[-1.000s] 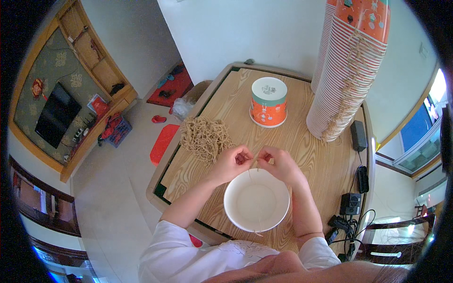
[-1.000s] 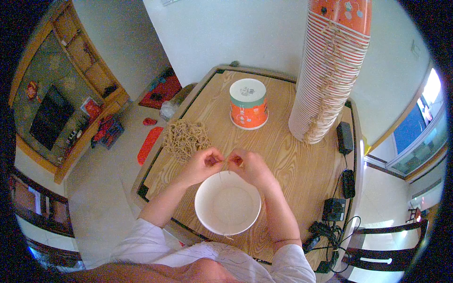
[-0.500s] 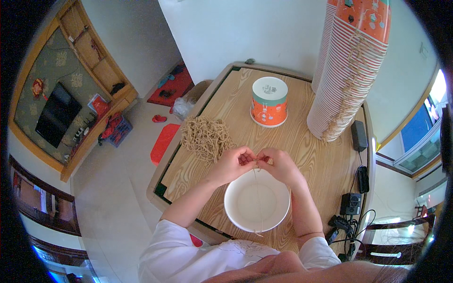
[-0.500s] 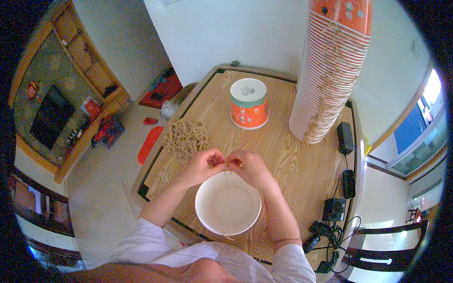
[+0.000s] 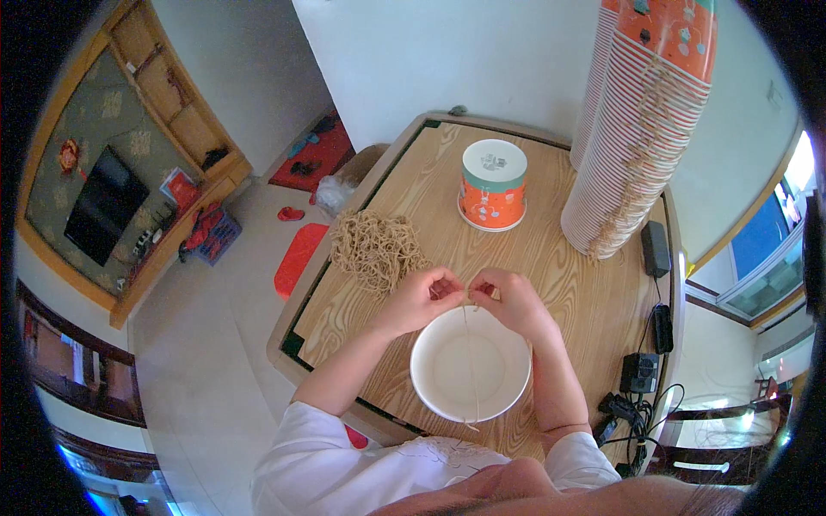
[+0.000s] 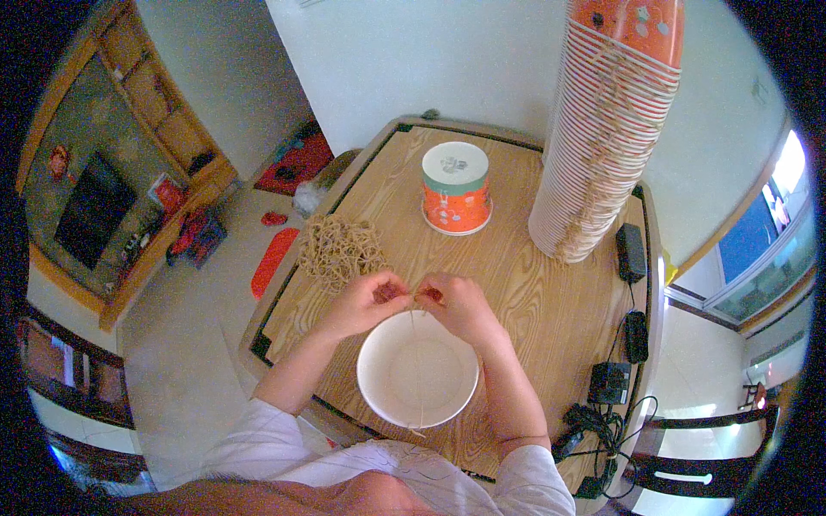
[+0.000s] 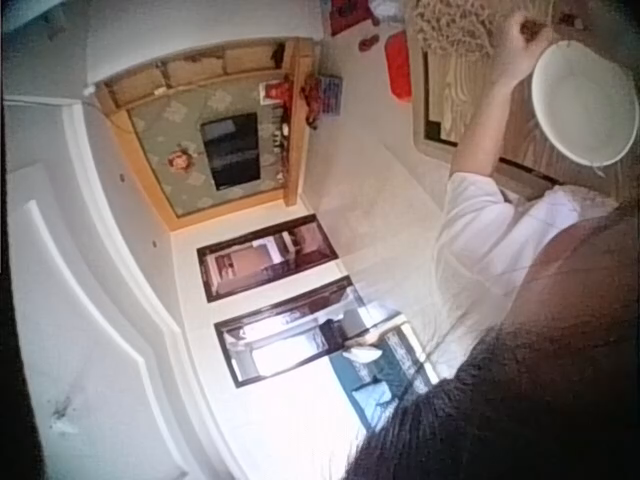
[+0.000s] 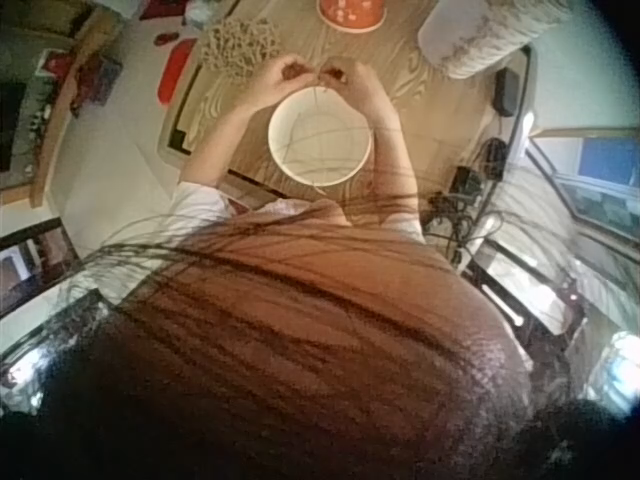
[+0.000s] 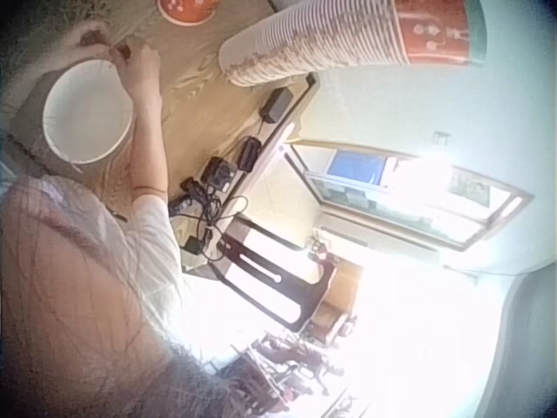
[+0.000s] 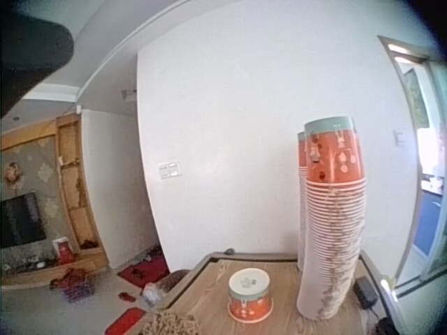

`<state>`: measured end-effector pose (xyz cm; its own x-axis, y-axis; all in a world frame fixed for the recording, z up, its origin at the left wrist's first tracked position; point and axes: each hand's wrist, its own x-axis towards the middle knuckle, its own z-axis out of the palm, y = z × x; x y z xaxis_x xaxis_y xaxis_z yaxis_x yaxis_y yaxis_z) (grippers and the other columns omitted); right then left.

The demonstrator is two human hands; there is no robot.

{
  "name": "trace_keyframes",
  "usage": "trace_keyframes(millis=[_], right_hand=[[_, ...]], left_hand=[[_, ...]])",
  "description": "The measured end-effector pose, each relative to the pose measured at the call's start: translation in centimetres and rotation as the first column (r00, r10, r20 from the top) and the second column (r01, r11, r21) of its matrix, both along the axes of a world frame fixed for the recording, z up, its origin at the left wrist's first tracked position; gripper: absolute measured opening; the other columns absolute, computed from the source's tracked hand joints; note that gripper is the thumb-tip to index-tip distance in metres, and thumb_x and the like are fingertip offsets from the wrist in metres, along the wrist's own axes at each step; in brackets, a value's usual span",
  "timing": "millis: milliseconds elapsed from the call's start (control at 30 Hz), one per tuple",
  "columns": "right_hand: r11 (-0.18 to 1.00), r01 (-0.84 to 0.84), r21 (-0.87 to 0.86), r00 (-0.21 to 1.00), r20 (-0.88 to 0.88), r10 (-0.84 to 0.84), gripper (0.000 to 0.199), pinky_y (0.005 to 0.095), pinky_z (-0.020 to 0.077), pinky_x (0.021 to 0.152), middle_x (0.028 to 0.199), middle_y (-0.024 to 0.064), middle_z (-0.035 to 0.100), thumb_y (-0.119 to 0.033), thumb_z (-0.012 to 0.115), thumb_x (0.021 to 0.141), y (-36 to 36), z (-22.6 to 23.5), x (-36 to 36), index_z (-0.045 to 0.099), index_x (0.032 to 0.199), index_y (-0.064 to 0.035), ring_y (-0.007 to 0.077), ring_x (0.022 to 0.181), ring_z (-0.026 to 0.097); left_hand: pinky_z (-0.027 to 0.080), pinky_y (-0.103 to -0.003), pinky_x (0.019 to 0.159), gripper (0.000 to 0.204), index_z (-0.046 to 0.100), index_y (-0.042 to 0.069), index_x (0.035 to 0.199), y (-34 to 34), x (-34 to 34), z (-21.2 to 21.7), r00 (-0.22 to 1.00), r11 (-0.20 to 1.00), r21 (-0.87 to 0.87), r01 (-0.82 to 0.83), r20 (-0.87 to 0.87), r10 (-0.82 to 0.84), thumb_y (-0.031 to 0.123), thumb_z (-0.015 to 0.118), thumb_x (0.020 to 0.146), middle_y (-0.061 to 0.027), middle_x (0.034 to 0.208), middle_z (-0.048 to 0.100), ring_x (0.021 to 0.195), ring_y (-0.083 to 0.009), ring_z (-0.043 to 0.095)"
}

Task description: Attaching elastic strings to paper cups for packaging or assembly.

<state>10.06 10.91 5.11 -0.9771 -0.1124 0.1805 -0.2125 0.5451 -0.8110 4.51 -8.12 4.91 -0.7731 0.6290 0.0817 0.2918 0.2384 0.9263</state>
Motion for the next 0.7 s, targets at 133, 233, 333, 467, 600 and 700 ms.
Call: trace_keyframes(millis=[133, 233, 333, 467, 600, 700], right_hand=[[0.999, 0.003, 0.033, 1.0, 0.014, -0.004, 0.014, 0.0317, 0.049, 0.064, 0.079, 0.0119, 0.065, -0.009, 0.066, 0.078, -0.1, 0.1, 0.1, 0.064, 0.088, 0.0, 0.0213, 0.068, 0.062], [1.0, -0.01, -0.005, 1.0, -0.011, 0.01, 0.014, 0.0317, 0.0489, 0.064, 0.079, 0.0123, 0.065, -0.009, 0.066, 0.078, -0.1, 0.0, 0.1, 0.064, 0.089, 0.0, 0.0214, 0.068, 0.062], [1.0, 0.002, 0.006, 1.0, 0.004, -0.002, 0.014, 0.0318, 0.049, 0.065, 0.079, 0.0125, 0.065, -0.009, 0.066, 0.079, -0.1, 0.1, 0.1, 0.064, 0.089, -0.0001, 0.0214, 0.069, 0.062], [1.0, -0.001, -0.01, 1.0, -0.019, 0.001, 0.014, 0.032, 0.0489, 0.065, 0.08, 0.0121, 0.065, -0.009, 0.066, 0.079, 0.0, -0.1, -0.1, 0.063, 0.089, -0.0003, 0.0213, 0.07, 0.062], [0.999, 0.035, -0.014, 0.999, -0.015, -0.035, 0.016, 0.0323, 0.0483, 0.064, 0.078, 0.0118, 0.065, -0.011, 0.067, 0.08, -0.1, -0.8, -0.2, 0.061, 0.092, -0.0014, 0.0209, 0.068, 0.061], [0.998, 0.066, 0.011, 0.998, 0.013, -0.066, 0.018, 0.0316, 0.0478, 0.063, 0.074, 0.0107, 0.063, -0.012, 0.067, 0.08, -0.3, -0.4, -0.1, 0.059, 0.093, -0.0016, 0.0195, 0.067, 0.06]], left_hand=[[0.048, -0.024, 0.064, 0.015, 0.06, 0.002, 0.09, 0.4, -0.1, -0.6, 0.999, 1.0, -0.015, 0.028, -0.02, -0.028, 0.013, 0.067, 0.083, -0.0014, 0.075, 0.061, 0.069, -0.0076, 0.057], [0.048, -0.024, 0.064, 0.015, 0.06, 0.002, 0.091, 0.3, -0.3, -0.7, 0.996, 0.997, -0.072, 0.042, -0.076, -0.047, 0.013, 0.067, 0.083, -0.001, 0.076, 0.062, 0.07, -0.0075, 0.057], [0.048, -0.023, 0.065, 0.013, 0.06, 0.003, 0.092, -0.4, -0.7, -1.5, 0.997, 0.997, -0.012, 0.081, 0.004, -0.081, 0.011, 0.065, 0.084, -0.0001, 0.078, 0.062, 0.071, -0.0075, 0.058], [0.048, -0.023, 0.07, 0.013, 0.061, 0.002, 0.095, -1.1, -1.5, -2.5, 0.971, 0.993, 0.11, 0.053, 0.227, -0.077, 0.009, 0.063, 0.085, -0.0012, 0.084, 0.063, 0.077, -0.0079, 0.058], [0.049, -0.025, 0.079, 0.025, 0.059, 0.0, 0.11, -0.9, -2.0, -3.0, 0.92, 0.988, 0.1, 0.114, 0.366, -0.143, 0.01, 0.062, 0.087, -0.0055, 0.098, 0.064, 0.09, -0.0107, 0.059], [0.049, -0.026, 0.081, 0.031, 0.058, 0.001, 0.113, 0.2, -2.1, -3.5, 0.851, 0.974, 0.182, 0.136, 0.482, -0.209, 0.014, 0.064, 0.086, -0.0056, 0.1, 0.064, 0.093, -0.0122, 0.06]])
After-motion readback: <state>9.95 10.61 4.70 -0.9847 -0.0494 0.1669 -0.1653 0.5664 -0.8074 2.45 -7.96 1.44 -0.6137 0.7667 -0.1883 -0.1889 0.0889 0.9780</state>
